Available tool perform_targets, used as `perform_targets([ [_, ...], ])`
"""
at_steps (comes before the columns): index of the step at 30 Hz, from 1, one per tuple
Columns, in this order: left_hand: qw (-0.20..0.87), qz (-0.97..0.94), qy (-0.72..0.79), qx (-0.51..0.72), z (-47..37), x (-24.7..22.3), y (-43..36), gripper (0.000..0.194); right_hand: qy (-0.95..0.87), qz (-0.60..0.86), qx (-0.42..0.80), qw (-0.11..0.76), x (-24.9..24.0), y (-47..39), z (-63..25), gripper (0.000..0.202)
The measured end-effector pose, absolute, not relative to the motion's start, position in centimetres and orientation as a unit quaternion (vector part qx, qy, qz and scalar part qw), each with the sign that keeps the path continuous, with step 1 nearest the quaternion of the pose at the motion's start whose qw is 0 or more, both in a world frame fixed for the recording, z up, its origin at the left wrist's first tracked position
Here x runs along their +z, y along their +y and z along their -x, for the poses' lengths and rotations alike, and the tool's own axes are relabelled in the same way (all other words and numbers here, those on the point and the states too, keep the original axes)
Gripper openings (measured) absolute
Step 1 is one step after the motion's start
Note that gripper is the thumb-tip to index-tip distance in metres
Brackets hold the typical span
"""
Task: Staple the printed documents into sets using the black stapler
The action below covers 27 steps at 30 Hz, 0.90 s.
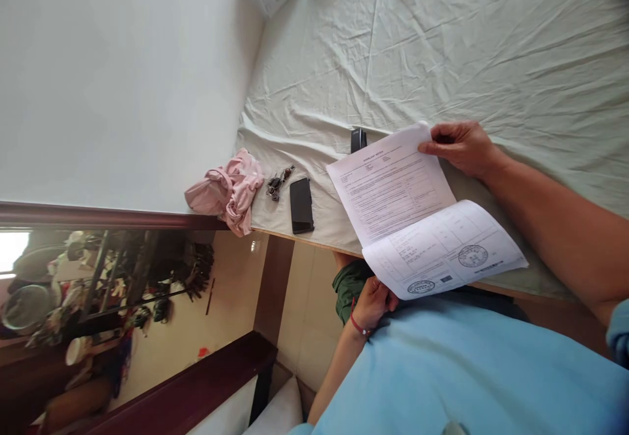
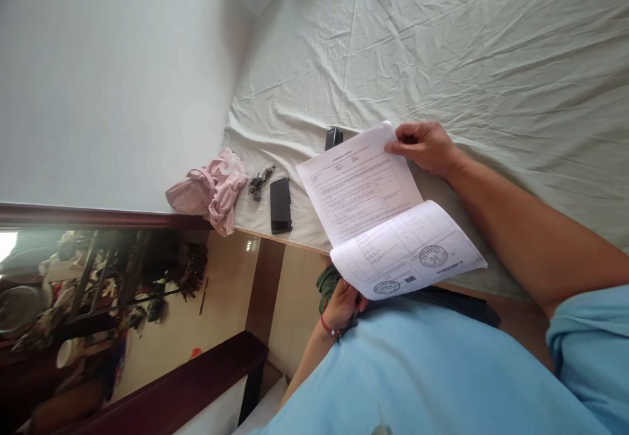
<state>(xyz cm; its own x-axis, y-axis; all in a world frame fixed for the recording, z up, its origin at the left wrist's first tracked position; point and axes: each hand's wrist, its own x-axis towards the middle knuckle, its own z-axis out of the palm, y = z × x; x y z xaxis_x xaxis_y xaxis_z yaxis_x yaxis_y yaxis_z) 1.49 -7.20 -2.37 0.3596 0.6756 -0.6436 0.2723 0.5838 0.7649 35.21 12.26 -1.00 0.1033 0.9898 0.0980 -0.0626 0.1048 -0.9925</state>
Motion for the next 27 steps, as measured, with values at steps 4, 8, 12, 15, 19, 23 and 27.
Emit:
perform_targets([
  [4,0.697,-0.444,0.543,0.149,-1.47,-2.23,-7.07,0.068,-0.454,0.463,0.474,0.596,-0.81,12.32,-35.12,0.045],
  [8,0.694,-0.443,0.549,0.14,-1.49,-2.05,-6.99,0.065,-0.457,0.467,0.471,0.593,-0.77,12.17,-35.11,0.045],
  [12,0.693,-0.432,0.56,0.141,-1.42,-2.3,-7.07,0.063,-0.469,0.473,0.46,0.587,-0.71,11.99,-35.11,0.045],
  [15,0.693,-0.43,0.561,0.143,-1.35,-2.4,-7.03,0.062,-0.474,0.487,0.452,0.578,-0.64,11.92,-35.06,0.044],
  [19,0.695,-0.424,0.564,0.138,-1.37,-2.19,-6.86,0.064,-0.487,0.503,0.424,0.575,-0.59,11.87,-35.07,0.043],
  [23,0.69,-0.423,0.573,0.13,-1.45,-1.91,-6.76,0.068,-0.469,0.498,0.45,0.574,-0.68,12.01,-35.12,0.039],
  [27,0.689,-0.425,0.572,0.129,-1.46,-1.73,-6.65,0.07,-0.436,0.461,0.483,0.604,-0.59,12.27,-35.0,0.047],
])
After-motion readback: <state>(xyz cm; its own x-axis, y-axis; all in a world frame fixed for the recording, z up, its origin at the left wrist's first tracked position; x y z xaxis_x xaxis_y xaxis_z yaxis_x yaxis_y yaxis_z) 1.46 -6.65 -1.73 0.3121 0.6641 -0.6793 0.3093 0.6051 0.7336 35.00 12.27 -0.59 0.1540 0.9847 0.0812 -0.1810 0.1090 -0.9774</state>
